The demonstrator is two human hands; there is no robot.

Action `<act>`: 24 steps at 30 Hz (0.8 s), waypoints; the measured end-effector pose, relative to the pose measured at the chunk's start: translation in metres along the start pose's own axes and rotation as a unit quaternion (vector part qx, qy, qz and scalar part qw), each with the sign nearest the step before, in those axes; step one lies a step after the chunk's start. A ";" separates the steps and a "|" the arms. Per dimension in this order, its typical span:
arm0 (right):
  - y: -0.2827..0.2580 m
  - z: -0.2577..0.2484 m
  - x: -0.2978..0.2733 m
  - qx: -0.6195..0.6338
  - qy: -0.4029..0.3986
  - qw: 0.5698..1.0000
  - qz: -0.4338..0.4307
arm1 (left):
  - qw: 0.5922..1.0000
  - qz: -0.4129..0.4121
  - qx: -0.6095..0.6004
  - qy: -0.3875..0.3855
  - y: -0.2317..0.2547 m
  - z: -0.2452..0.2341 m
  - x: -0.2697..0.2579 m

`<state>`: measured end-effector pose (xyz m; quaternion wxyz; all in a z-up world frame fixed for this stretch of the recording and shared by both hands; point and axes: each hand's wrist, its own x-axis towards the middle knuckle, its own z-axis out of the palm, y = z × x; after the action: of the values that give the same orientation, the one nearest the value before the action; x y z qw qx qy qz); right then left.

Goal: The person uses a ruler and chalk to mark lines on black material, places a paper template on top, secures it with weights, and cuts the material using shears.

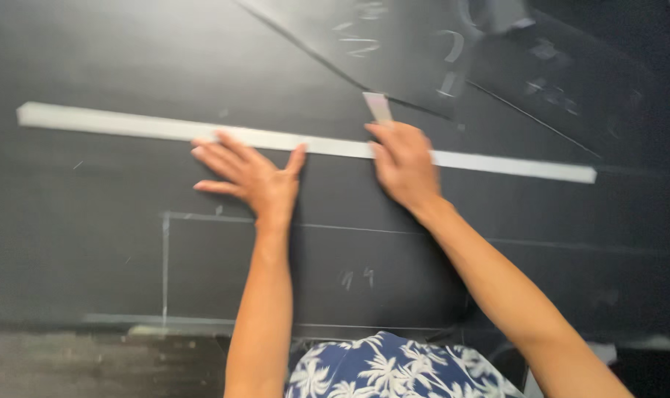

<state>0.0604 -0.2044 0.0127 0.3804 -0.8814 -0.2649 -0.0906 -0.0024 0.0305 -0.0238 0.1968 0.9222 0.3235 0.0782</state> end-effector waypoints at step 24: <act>-0.213 -0.037 -0.207 0.066 0.070 0.941 0.324 | 0.967 0.210 -0.103 -0.101 -0.158 -0.103 -0.008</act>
<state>-0.2266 -0.1918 0.0957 0.4645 -0.8837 0.0569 -0.0063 -0.1256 0.1702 0.0047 0.3013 0.9474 0.0912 0.0570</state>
